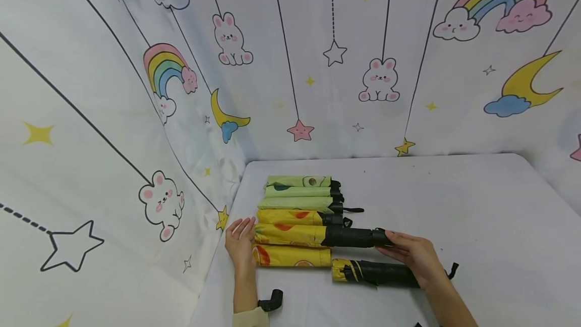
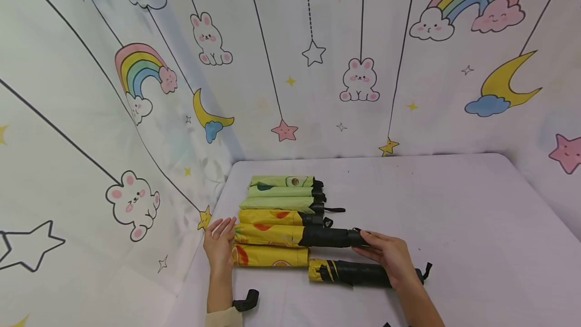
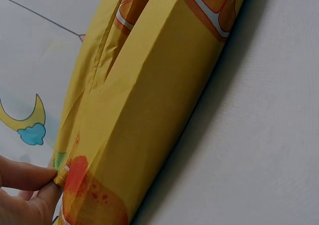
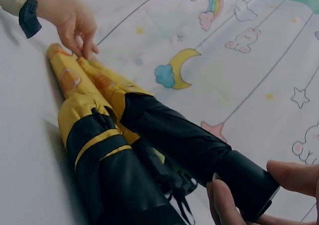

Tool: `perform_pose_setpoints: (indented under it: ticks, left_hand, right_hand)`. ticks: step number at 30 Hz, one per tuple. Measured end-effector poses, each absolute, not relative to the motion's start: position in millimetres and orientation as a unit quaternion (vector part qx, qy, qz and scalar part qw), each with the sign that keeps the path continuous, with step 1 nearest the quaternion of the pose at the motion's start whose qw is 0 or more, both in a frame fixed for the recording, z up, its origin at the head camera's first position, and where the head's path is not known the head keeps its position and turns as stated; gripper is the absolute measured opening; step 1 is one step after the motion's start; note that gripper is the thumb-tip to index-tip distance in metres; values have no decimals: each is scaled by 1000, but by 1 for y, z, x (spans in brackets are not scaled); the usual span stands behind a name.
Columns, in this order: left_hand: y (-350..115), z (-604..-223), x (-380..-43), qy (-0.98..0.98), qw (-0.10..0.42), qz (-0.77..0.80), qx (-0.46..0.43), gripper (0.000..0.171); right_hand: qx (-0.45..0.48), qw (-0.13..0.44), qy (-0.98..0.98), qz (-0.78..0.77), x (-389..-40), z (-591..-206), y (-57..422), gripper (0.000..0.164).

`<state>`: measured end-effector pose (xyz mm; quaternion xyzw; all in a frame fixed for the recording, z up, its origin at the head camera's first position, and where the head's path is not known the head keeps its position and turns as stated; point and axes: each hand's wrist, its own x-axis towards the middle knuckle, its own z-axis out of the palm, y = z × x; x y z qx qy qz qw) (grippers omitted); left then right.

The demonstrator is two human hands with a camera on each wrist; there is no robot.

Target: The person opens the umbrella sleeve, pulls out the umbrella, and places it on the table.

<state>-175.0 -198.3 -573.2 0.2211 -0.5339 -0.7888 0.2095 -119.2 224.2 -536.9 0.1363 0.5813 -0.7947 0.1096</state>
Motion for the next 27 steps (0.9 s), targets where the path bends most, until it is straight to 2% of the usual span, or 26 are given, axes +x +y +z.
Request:
perform_pose_setpoints:
  ticks: [8, 17, 27]
  left_hand:
    - [-198, -569, -173, -526, 212, -794, 219, 42]
    - [-201, -570, -172, -521, 208, -798, 220, 48]
    - [-205, -574, -174, -520, 220, -792, 230, 42]
  right_hand:
    - [128, 100, 574, -803, -117, -538, 232, 37]
    - [114, 100, 568, -809, -114, -539, 236, 28]
    - [119, 96, 568, -808, -112, -535, 239, 26]
